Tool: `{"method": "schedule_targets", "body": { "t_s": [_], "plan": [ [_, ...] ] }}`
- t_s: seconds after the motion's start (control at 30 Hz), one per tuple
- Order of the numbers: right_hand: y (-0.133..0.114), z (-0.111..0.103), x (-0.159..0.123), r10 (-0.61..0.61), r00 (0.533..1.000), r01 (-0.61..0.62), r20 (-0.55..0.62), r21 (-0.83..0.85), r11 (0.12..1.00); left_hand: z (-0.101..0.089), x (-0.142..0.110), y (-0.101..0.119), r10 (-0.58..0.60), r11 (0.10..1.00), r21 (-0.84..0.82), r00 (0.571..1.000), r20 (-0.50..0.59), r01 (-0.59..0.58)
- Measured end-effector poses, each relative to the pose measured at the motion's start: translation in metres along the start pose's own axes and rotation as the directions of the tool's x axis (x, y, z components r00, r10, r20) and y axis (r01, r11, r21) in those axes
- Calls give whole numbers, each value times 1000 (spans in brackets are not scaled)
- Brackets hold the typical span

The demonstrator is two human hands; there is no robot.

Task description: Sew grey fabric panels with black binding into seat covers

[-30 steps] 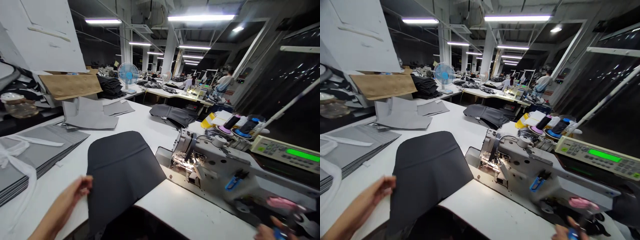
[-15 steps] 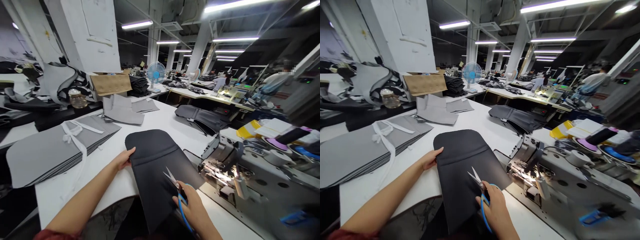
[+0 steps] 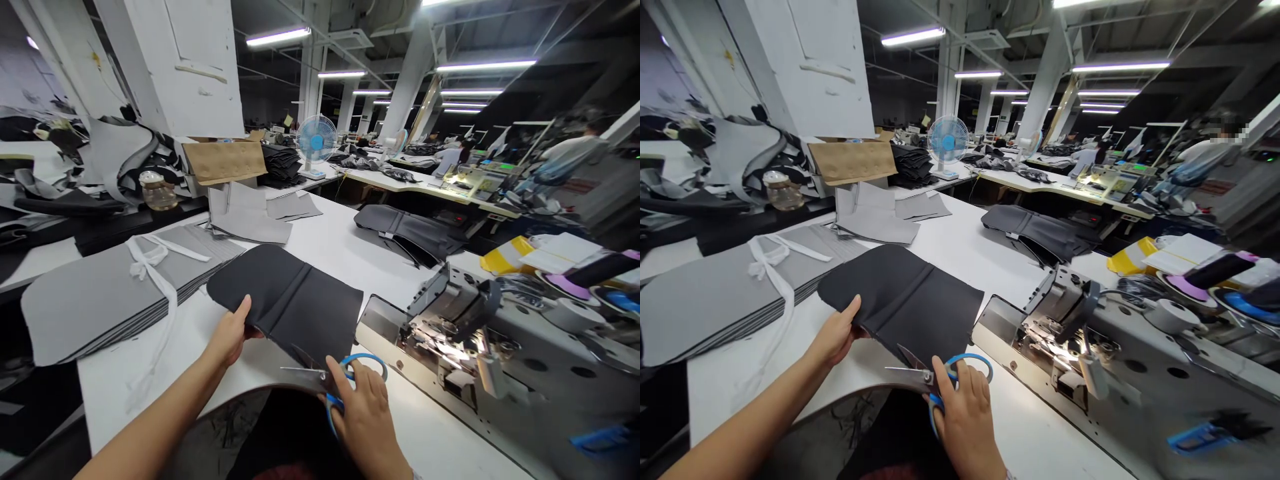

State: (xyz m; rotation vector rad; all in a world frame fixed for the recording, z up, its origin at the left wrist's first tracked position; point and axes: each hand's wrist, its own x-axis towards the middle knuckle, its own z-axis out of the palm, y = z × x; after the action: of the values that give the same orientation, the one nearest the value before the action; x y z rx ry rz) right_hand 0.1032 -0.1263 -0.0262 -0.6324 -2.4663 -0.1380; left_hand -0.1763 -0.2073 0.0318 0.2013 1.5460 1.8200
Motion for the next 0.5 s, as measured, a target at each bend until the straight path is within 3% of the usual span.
{"method": "schedule_targets", "body": {
  "t_s": [0.27,0.5],
  "plan": [
    [10,0,-3,-88,996,91,-34,95,991,8,-10,3,6,999,-32,999,-42,-8],
    [7,-12,0,8,1000,-9,22,66,998,15,-20,-2,21,998,-57,998,-65,-25]
  ]
}}
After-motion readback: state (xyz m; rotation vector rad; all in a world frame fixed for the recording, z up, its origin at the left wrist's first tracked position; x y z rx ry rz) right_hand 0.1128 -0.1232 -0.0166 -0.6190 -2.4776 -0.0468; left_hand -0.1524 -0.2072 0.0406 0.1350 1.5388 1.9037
